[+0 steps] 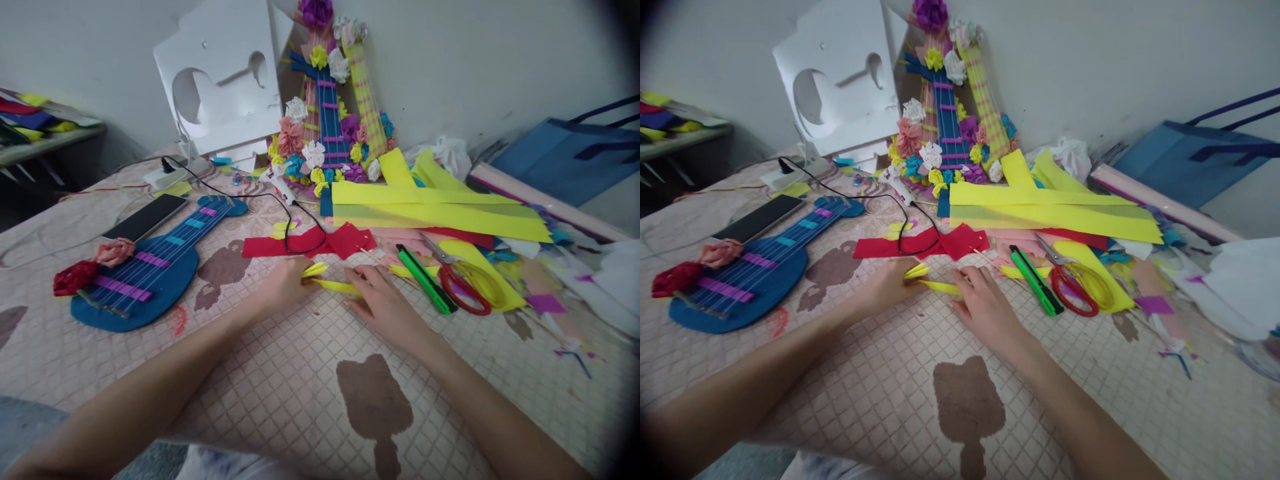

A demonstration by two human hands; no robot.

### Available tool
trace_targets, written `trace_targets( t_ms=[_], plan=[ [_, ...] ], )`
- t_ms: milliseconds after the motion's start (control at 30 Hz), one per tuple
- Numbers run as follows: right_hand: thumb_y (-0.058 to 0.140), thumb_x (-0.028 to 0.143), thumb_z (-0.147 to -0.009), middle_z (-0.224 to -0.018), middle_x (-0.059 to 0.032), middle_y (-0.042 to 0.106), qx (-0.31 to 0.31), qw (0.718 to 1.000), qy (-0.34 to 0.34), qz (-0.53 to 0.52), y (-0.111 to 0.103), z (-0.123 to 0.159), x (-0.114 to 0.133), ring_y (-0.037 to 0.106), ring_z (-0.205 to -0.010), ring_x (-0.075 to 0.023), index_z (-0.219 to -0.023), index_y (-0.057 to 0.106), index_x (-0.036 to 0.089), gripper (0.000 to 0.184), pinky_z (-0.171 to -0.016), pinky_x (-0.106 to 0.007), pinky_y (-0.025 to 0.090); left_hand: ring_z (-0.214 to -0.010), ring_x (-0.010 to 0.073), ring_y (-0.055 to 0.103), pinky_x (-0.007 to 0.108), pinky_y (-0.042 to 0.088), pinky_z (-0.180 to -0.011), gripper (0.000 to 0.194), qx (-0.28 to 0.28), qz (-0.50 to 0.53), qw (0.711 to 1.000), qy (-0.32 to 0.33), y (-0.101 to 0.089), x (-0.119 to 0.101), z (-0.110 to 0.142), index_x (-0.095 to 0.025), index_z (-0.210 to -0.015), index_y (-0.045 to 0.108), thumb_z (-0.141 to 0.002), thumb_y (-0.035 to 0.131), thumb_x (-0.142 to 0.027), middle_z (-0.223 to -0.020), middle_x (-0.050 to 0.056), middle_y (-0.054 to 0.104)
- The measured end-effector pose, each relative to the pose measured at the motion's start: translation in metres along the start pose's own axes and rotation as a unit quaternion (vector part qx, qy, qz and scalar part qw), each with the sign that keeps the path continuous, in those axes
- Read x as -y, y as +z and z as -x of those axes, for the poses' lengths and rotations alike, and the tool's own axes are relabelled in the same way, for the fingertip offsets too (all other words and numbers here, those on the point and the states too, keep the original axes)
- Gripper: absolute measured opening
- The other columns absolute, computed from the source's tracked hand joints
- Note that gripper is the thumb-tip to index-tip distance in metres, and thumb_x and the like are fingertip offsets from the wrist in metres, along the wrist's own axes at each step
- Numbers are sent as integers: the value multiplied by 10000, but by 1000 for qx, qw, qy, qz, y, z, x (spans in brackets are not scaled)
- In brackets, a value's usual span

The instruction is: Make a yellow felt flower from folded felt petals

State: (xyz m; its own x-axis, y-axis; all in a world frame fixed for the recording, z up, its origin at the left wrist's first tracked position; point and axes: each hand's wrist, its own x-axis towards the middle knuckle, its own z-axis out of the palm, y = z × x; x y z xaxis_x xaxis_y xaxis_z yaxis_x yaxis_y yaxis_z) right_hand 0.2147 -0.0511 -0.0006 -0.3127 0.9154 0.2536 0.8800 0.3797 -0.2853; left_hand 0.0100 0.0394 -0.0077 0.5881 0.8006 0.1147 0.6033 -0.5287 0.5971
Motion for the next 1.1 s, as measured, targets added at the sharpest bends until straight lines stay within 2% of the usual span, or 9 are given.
trace_targets(
  t_ms=[133,300,633,767,833,867,933,1033,1100],
  plan=[
    [543,226,-851,-1157,-158,525,28,999,-4,41,0,2,9,460,-1075,-298,-1300,459,125,468,-940,-468,439,-603,133,500,245,315,-537,104,-6,-4,1000,7,2,1,0,-160,-706,549,-737,600,-246,-663,8,564],
    [500,199,-873,-1112,-179,539,-13,998,1,62,2,-3,12,472,-1048,-293,-1256,500,67,405,-933,-460,439,-605,137,505,250,316,-542,66,-3,2,1000,5,0,-2,1,-162,-716,561,-730,586,-222,-666,8,567],
    [475,147,-877,-939,-131,591,-12,997,-19,73,10,-13,19,485,-955,-269,-1022,631,121,214,-792,-420,452,-584,130,484,251,301,-534,57,-4,10,1000,-4,0,-3,0,-160,-693,573,-714,606,-201,-636,0,550],
    [492,140,-842,-784,-69,587,-68,994,39,-73,7,-18,15,502,-836,-222,-765,643,186,177,-756,-375,418,-589,120,469,242,303,-529,160,-17,80,996,-34,-5,-4,-1,-147,-740,608,-669,686,-267,-648,-3,551],
    [557,202,-806,-744,-35,583,-102,953,127,-256,5,-20,10,499,-754,-192,-725,638,203,114,-700,-340,399,-550,94,432,227,295,-502,244,-6,164,985,-58,-12,-7,-2,-141,-818,628,-694,676,-346,-674,0,563],
    [586,244,-791,-719,-19,576,-109,920,165,-338,5,-20,8,491,-706,-175,-719,636,207,95,-660,-322,388,-515,72,393,218,278,-478,289,4,236,969,-77,-16,-9,-2,-141,-872,632,-720,650,-386,-708,8,577],
    [611,337,-778,-661,9,546,-105,864,211,-445,5,-20,7,462,-617,-145,-719,627,210,141,-581,-292,360,-463,35,300,202,228,-437,336,27,417,900,-126,-22,-13,-3,-143,-957,627,-766,596,-417,-813,40,604],
    [610,431,-771,-636,27,516,-103,824,232,-506,7,-20,11,434,-564,-120,-736,612,211,222,-528,-267,336,-454,17,242,192,211,-419,273,68,596,777,-190,-24,-20,-1,-132,-938,634,-775,551,-336,-924,87,604],
    [640,443,-744,-664,26,530,-101,794,246,-547,7,-20,17,444,-577,-114,-753,614,211,233,-534,-258,345,-461,24,257,188,251,-425,230,98,649,725,-209,-22,-24,1,-123,-881,641,-768,497,-263,-938,99,601]
  ],
)
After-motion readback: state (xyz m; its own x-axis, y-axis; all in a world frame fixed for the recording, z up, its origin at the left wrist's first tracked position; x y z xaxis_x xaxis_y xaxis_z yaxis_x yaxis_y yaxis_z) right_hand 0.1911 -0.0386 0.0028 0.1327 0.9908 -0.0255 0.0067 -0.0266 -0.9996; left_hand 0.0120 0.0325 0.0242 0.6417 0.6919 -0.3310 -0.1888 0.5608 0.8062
